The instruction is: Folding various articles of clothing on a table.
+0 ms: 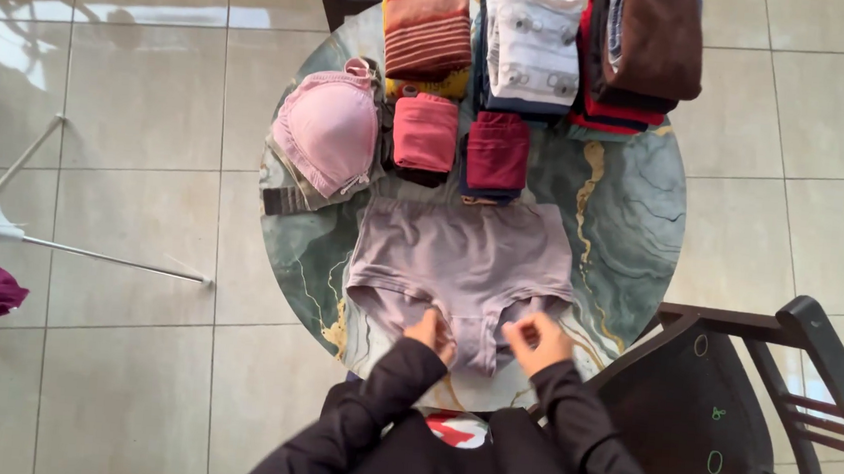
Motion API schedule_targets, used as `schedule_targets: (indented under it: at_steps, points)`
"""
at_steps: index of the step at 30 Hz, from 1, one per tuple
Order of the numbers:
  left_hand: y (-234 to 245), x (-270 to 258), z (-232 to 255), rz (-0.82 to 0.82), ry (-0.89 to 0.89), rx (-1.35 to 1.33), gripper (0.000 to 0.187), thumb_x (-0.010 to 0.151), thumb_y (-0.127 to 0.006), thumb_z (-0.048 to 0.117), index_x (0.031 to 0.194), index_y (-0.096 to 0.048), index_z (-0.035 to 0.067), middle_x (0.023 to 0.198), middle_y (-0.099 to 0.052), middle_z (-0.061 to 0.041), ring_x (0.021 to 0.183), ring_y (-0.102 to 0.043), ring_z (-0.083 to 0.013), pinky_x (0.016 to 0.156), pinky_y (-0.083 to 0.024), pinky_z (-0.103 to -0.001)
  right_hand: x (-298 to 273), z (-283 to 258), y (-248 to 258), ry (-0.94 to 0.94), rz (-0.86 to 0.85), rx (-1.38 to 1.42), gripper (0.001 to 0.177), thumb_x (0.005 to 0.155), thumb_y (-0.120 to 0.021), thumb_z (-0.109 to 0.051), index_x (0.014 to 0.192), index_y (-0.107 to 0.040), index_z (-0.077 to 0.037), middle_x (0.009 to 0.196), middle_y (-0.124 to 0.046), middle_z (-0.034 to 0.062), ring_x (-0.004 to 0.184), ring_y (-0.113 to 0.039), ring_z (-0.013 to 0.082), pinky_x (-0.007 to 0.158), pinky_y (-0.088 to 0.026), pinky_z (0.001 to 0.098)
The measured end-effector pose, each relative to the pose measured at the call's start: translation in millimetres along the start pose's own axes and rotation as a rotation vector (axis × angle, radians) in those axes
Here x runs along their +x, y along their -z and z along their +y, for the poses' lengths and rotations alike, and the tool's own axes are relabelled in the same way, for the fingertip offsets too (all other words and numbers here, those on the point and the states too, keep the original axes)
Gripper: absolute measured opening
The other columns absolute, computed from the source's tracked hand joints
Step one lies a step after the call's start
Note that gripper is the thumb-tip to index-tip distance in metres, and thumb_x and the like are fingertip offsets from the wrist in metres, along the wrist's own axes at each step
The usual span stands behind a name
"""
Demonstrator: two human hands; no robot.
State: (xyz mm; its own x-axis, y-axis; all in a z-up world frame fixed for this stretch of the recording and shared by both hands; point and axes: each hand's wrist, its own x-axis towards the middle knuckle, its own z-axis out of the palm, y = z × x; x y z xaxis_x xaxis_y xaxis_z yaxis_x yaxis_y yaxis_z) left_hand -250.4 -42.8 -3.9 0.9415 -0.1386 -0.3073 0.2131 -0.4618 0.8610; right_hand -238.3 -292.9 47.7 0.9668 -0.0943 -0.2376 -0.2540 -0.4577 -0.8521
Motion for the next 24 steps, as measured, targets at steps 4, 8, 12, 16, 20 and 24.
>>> schedule_targets:
  at_steps: [4, 8, 12, 16, 20, 24]
  points:
    - [-7, -24, 11, 0.015, 0.007, -0.259, 0.044, 0.081, -0.076, 0.021, 0.110, -0.047, 0.003, 0.092, -0.071, -0.012, 0.082, -0.076, -0.0248, 0.075, -0.060, -0.035, -27, -21, -29, -0.118, 0.019, -0.042, 0.035, 0.080, -0.085, -0.033, 0.096, -0.069, -0.006, 0.083, -0.078, 0.0060, 0.072, -0.074, 0.0105, 0.070, -0.059, 0.0266]
    - [-24, -11, -7, -0.028, 0.154, -0.167, 0.046, 0.085, -0.078, 0.022, 0.114, -0.050, 0.002, 0.096, -0.074, -0.014, 0.086, -0.075, -0.0229, 0.078, -0.059, -0.035, -24, 22, -46, -0.255, -0.063, -0.006, 0.049, 0.072, -0.091, -0.030, 0.105, -0.068, -0.003, 0.087, -0.076, 0.0082, 0.075, -0.071, 0.0119, 0.070, -0.059, 0.0287]
    - [-34, 2, -14, -0.081, 0.425, -0.342, 0.050, 0.080, -0.078, 0.021, 0.118, -0.051, 0.004, 0.097, -0.075, -0.011, 0.083, -0.075, -0.0232, 0.076, -0.061, -0.036, -15, 54, -48, -0.256, -0.243, 0.189, 0.046, 0.073, -0.091, -0.024, 0.103, -0.067, 0.001, 0.093, -0.075, 0.0087, 0.080, -0.068, 0.0107, 0.072, -0.057, 0.0280]
    - [-55, 0, -42, -0.035, 0.291, -0.332, 0.047, 0.081, -0.085, 0.026, 0.112, -0.059, 0.002, 0.096, -0.075, -0.012, 0.088, -0.073, -0.0196, 0.079, -0.060, -0.033, -7, 95, -54, -0.290, -0.377, 0.323, 0.037, 0.081, -0.085, -0.019, 0.104, -0.065, 0.002, 0.095, -0.076, 0.0095, 0.083, -0.069, 0.0105, 0.072, -0.055, 0.0269]
    - [-68, 3, -53, -0.007, 0.254, -0.249, 0.055, 0.078, -0.089, 0.026, 0.113, -0.053, 0.002, 0.094, -0.071, -0.014, 0.087, -0.069, -0.0221, 0.078, -0.058, -0.035, -2, 122, -58, -0.390, -0.456, 0.428, 0.039, 0.091, -0.077, -0.013, 0.119, -0.056, 0.003, 0.099, -0.073, 0.0135, 0.084, -0.065, 0.0136, 0.070, -0.051, 0.0306]
    - [-49, 3, -36, 0.020, 0.288, -0.342, 0.074, 0.069, -0.091, 0.024, 0.121, -0.042, 0.006, 0.092, -0.067, -0.009, 0.083, -0.069, -0.0204, 0.073, -0.059, -0.036, 0, 103, -61, -0.434, -0.508, 0.634, 0.049, 0.090, -0.068, -0.008, 0.133, -0.048, -0.001, 0.109, -0.074, 0.0142, 0.095, -0.072, 0.0167, 0.082, -0.057, 0.0310]
